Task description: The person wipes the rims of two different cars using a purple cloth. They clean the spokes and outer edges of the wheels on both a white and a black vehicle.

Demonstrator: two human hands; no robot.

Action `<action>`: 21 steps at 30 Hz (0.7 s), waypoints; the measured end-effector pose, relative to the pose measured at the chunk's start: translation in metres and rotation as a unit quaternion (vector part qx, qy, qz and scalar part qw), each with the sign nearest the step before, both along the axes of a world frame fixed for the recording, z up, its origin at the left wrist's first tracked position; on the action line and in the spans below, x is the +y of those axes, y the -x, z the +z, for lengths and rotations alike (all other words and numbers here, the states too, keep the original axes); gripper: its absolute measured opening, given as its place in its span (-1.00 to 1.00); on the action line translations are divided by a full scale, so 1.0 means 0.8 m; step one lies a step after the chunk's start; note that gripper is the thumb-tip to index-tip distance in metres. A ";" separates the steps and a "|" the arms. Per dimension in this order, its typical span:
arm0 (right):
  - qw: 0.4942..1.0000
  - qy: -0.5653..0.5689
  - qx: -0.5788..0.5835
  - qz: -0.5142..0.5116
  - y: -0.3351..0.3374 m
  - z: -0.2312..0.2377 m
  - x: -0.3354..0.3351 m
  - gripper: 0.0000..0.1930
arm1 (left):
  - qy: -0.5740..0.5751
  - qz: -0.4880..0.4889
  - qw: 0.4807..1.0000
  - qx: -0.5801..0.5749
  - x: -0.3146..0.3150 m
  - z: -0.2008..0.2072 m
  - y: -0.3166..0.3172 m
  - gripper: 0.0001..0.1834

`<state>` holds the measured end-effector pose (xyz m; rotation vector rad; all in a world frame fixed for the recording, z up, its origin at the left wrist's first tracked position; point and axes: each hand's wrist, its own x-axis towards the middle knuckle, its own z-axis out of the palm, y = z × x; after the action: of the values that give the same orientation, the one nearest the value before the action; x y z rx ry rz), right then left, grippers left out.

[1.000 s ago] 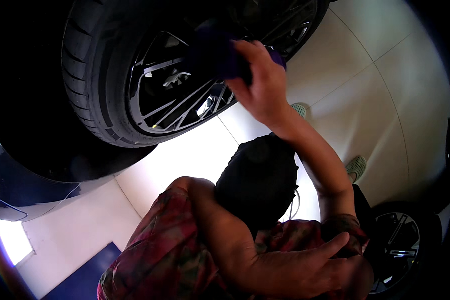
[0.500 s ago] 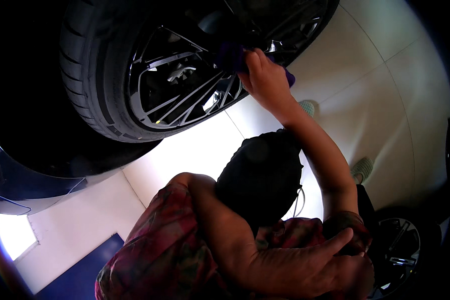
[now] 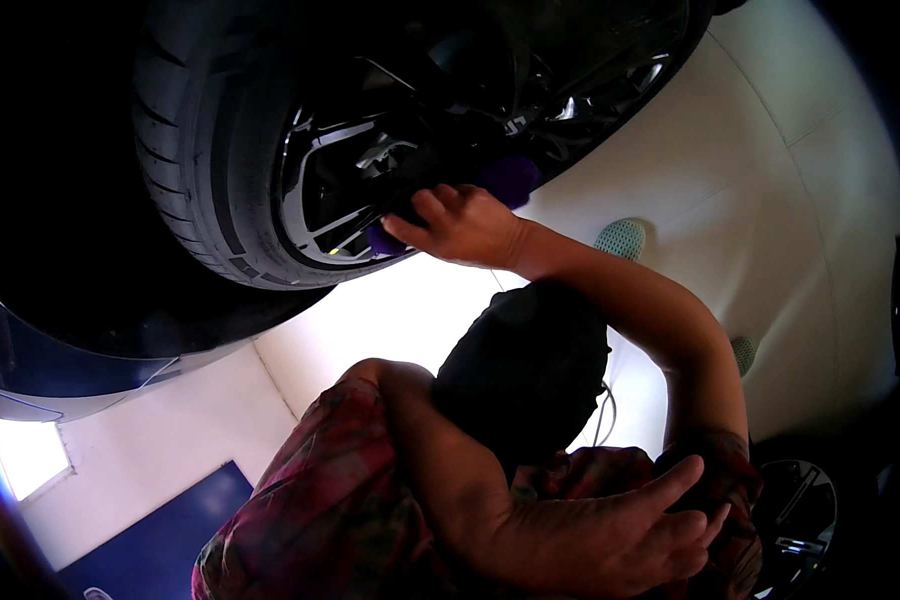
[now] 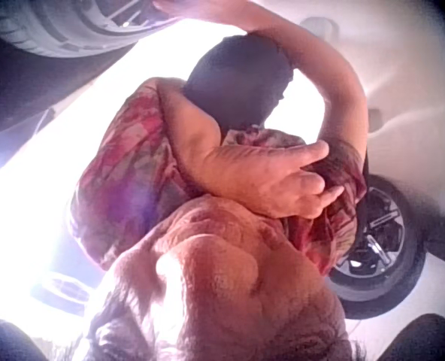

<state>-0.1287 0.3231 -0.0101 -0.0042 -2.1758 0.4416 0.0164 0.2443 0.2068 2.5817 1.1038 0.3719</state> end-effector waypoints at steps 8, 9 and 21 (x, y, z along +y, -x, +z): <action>0.976 0.036 -0.182 -0.117 -0.056 -0.028 0.025 -0.26 | -0.023 -0.005 1.000 0.017 0.000 0.009 0.023 -0.86; 0.975 0.047 -0.176 -0.124 -0.061 -0.033 0.028 -0.25 | -0.014 -0.009 1.000 0.021 0.001 0.014 0.024 -0.87; 0.985 0.126 0.035 -0.115 -0.052 0.018 0.038 -0.36 | -0.020 -0.022 1.000 0.007 0.008 0.016 0.035 -0.81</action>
<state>-0.0868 0.3535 0.0046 -0.3701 -2.0089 0.5718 -0.0114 0.2506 0.2196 2.6427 1.0537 0.3691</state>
